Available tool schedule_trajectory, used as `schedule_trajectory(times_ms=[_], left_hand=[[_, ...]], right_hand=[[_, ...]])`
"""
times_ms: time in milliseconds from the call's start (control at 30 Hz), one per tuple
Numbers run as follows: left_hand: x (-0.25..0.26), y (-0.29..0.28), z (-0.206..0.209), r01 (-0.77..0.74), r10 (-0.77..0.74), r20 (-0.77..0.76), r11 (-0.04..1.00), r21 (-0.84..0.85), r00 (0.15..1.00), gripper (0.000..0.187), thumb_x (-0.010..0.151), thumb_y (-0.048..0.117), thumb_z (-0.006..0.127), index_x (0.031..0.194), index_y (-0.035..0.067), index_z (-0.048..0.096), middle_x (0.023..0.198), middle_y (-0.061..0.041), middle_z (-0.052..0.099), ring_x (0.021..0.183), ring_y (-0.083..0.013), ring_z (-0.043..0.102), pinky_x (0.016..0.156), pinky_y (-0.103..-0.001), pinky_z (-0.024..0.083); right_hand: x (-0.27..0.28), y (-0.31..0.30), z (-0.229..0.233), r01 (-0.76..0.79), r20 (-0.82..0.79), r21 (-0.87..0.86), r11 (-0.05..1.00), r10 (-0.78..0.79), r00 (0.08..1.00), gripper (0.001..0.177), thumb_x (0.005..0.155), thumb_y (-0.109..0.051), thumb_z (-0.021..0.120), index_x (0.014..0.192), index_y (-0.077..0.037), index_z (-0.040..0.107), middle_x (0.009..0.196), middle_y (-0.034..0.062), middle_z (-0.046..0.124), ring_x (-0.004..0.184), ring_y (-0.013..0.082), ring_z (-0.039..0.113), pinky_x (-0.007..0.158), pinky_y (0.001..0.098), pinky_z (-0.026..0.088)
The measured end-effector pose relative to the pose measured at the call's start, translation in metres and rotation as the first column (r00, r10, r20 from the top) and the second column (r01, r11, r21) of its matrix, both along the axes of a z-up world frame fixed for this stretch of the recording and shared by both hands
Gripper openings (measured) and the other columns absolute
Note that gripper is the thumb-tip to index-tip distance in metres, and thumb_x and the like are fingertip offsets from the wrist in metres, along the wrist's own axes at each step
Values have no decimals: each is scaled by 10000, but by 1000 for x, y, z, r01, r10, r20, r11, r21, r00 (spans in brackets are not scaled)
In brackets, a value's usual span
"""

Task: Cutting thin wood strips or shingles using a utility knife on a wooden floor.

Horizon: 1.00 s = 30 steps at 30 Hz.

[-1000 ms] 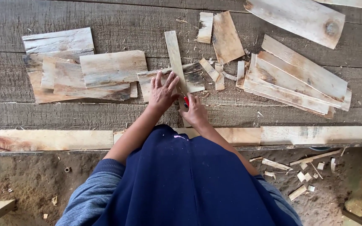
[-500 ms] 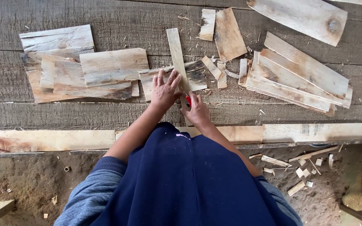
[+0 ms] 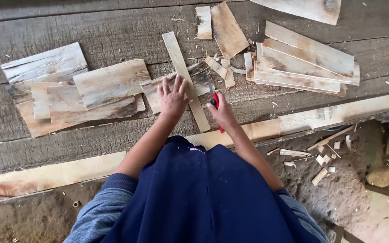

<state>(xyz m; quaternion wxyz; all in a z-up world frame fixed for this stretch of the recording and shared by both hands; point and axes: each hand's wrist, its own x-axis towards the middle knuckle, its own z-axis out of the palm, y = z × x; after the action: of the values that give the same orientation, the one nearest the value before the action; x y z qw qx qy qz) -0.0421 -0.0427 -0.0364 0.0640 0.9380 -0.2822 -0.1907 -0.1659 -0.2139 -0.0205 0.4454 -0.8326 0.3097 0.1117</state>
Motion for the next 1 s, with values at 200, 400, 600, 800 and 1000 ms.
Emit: schedule_trajectory(times_ms=[200,400,600,800,1000], left_hand=[[-5,-17,16,-75,76,-15,995,61,997,724,985,435,646,1618,262,339,1722,-23,198,1531,-500,35,1193,-711,157],[15,-16,-21,-23,22,12,997,74,1000,755,896,268,765,1556,155,417,1657,-142,309,1497,-464,241,1096,-702,339],[50,-2,-74,22,-22,-16,999,-23,1000,592,824,146,614,1337,441,637,1472,259,492,1320,-243,421,808,-497,589],[13,-22,-19,-40,47,149,998,-51,988,675,756,403,856,1343,152,640,1511,-55,487,1321,-370,412,853,-591,583],[3,-26,8,-78,75,73,996,38,994,877,786,439,878,1486,142,441,1595,-130,358,1427,-428,311,919,-630,548]], right_hand=[[25,-12,16,-26,69,16,1000,25,997,358,964,-297,640,1224,-97,497,899,147,662,583,248,700,593,400,580],[64,-21,21,-106,112,37,994,101,989,431,1021,-356,606,1306,-68,460,920,184,649,599,212,671,592,379,588],[89,-21,36,-141,89,77,987,135,987,396,1069,-349,510,1340,-64,468,846,121,646,573,177,676,573,349,594],[100,-22,14,-213,20,12,977,213,977,376,1031,-338,533,1305,-87,481,883,144,671,602,216,699,621,394,597],[106,2,37,-435,-187,-194,879,402,896,364,1030,-392,453,1268,-120,409,996,257,692,950,475,717,825,588,543]])
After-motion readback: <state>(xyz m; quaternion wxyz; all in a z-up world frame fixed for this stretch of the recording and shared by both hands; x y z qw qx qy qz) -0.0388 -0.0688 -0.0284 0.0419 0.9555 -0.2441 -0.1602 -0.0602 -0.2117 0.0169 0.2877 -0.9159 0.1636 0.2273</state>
